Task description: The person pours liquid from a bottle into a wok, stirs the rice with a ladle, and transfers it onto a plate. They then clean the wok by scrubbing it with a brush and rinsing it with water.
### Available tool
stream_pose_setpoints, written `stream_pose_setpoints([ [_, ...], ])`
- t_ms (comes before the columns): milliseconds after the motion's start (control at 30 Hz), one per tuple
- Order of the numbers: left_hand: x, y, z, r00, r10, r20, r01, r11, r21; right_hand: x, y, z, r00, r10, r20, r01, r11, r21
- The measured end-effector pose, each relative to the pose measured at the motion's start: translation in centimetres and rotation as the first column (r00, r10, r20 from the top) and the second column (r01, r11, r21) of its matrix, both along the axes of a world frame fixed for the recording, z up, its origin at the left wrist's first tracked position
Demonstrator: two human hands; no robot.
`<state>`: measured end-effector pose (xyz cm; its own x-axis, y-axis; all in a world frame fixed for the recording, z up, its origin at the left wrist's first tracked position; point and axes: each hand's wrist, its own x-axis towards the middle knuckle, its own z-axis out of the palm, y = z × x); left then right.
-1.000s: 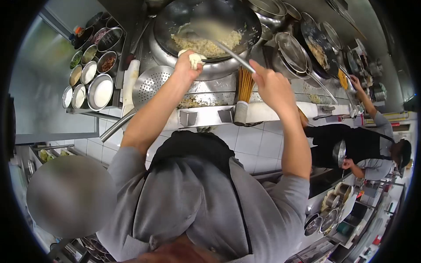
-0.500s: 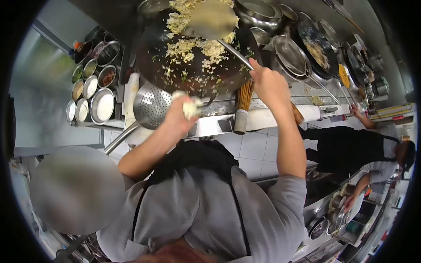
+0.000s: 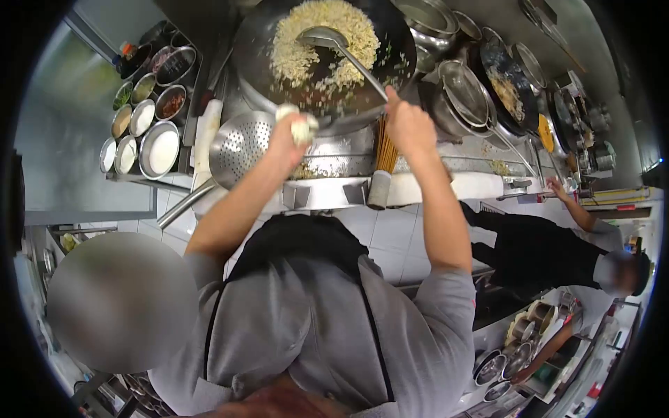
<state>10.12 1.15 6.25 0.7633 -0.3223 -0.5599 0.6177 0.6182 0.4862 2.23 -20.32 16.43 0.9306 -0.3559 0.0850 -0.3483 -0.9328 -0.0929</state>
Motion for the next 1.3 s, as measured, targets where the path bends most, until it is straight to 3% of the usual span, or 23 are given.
stream_pose_setpoints([
  [133, -5.9, 4.1, 3.8, 0.973, -0.218, -0.074, 0.222, 0.973, 0.056, -4.6, -1.1, 6.1, 0.988, 0.146, -0.042, -0.146, 0.989, 0.012],
  [167, -5.5, 3.0, 6.6, 0.991, -0.079, -0.105, 0.079, 0.997, -0.001, -4.9, -1.5, 8.2, 0.981, 0.176, -0.076, -0.17, 0.982, 0.079],
  [233, -0.7, 2.3, 9.8, 0.967, -0.204, -0.151, 0.19, 0.976, -0.103, -4.8, -1.3, 8.9, 0.966, 0.221, -0.131, -0.208, 0.972, 0.11],
  [333, 4.3, 0.3, 1.4, 0.957, -0.282, 0.066, 0.29, 0.94, -0.18, 1.0, 0.3, 5.6, 0.967, 0.103, -0.233, -0.104, 0.995, 0.009],
  [400, 3.1, -1.2, -2.0, 0.998, -0.027, 0.052, 0.031, 0.997, -0.075, 2.7, 1.3, 0.0, 0.976, 0.204, -0.07, -0.205, 0.979, 0.007],
  [467, -0.7, 0.8, -2.4, 0.994, -0.099, 0.04, 0.102, 0.993, -0.067, 1.1, 0.8, -3.6, 0.949, 0.229, 0.219, -0.259, 0.958, 0.123],
  [500, -2.7, 2.1, -1.6, 0.99, -0.139, -0.015, 0.139, 0.99, 0.011, -0.5, 1.2, -3.1, 0.977, 0.091, 0.191, -0.183, 0.819, 0.544],
  [533, -4.0, 2.5, 0.8, 0.993, -0.09, -0.08, 0.093, 0.995, 0.038, -1.8, 1.6, -2.3, 0.995, -0.017, 0.096, -0.074, 0.507, 0.859],
  [567, -3.6, 2.7, 2.5, 0.994, -0.106, -0.039, 0.106, 0.994, -0.003, -2.6, 2.0, -0.9, 0.997, -0.054, 0.053, -0.035, 0.3, 0.953],
  [600, -3.3, 3.0, 3.8, 0.993, -0.118, -0.014, 0.117, 0.992, -0.041, -3.5, 2.6, 1.2, 0.997, -0.081, -0.016, 0.022, 0.072, 0.997],
  [633, -1.5, 2.4, 5.7, 0.996, -0.038, -0.078, 0.038, 0.999, -0.011, -3.3, 3.1, 4.3, 0.996, -0.089, 0.027, -0.025, 0.016, 1.0],
  [667, 1.3, 2.8, 5.0, 0.986, -0.166, -0.011, 0.166, 0.986, -0.026, -2.7, 2.3, 6.4, 0.988, -0.106, 0.11, -0.115, -0.043, 0.992],
  [733, 5.3, 2.0, 3.2, 0.978, -0.21, 0.01, 0.211, 0.976, -0.054, 0.3, -3.0, 6.4, 0.87, 0.012, 0.493, -0.458, -0.352, 0.816],
  [767, 6.4, 1.8, 2.7, 0.972, -0.235, 0.013, 0.236, 0.971, -0.028, 1.0, -2.2, 8.0, 0.78, -0.009, 0.626, -0.587, -0.358, 0.726],
  [800, 7.3, 1.5, 2.0, 0.965, -0.26, 0.015, 0.26, 0.965, 0.0, 2.0, -1.3, 9.3, 0.765, -0.142, 0.629, -0.642, -0.076, 0.763],
  [867, 8.7, 1.0, -0.2, 0.964, -0.266, 0.027, 0.266, 0.964, -0.003, 8.1, -2.6, 6.7, 0.5, -0.105, 0.86, -0.805, 0.309, 0.506],
  [933, 9.7, 0.9, -1.8, 0.958, -0.283, 0.041, 0.283, 0.959, -0.005, 11.2, 1.6, 6.9, 0.412, -0.27, 0.87, -0.852, 0.225, 0.473],
  [1000, 10.0, 0.9, -2.8, 0.951, -0.306, 0.045, 0.307, 0.952, -0.014, 15.1, 1.5, 7.4, 0.448, -0.125, 0.885, -0.872, 0.158, 0.463],
  [1133, 5.8, 2.2, 0.3, 0.969, -0.244, 0.045, 0.244, 0.97, 0.015, 14.1, 2.6, 15.5, 0.324, -0.197, 0.925, -0.878, 0.303, 0.372],
  [1167, 3.7, 2.8, 1.2, 0.96, -0.27, 0.072, 0.264, 0.961, 0.081, 11.9, 2.7, 17.0, 0.267, -0.134, 0.954, -0.847, 0.44, 0.298],
  [1200, 1.9, 3.2, 1.7, 0.95, -0.299, 0.093, 0.284, 0.948, 0.147, 10.8, 1.2, 17.8, 0.143, 0.037, 0.989, -0.984, 0.113, 0.138],
  [1267, -0.1, 3.6, 2.0, 0.8, -0.437, 0.411, 0.255, 0.868, 0.426, 8.9, 1.6, 16.1, 0.072, -0.037, 0.997, -0.993, 0.093, 0.075],
  [1300, -0.4, 3.3, 2.6, 0.648, -0.449, 0.615, 0.086, 0.846, 0.527, 10.4, 2.3, 12.5, 0.185, -0.135, 0.974, -0.922, 0.318, 0.219],
])
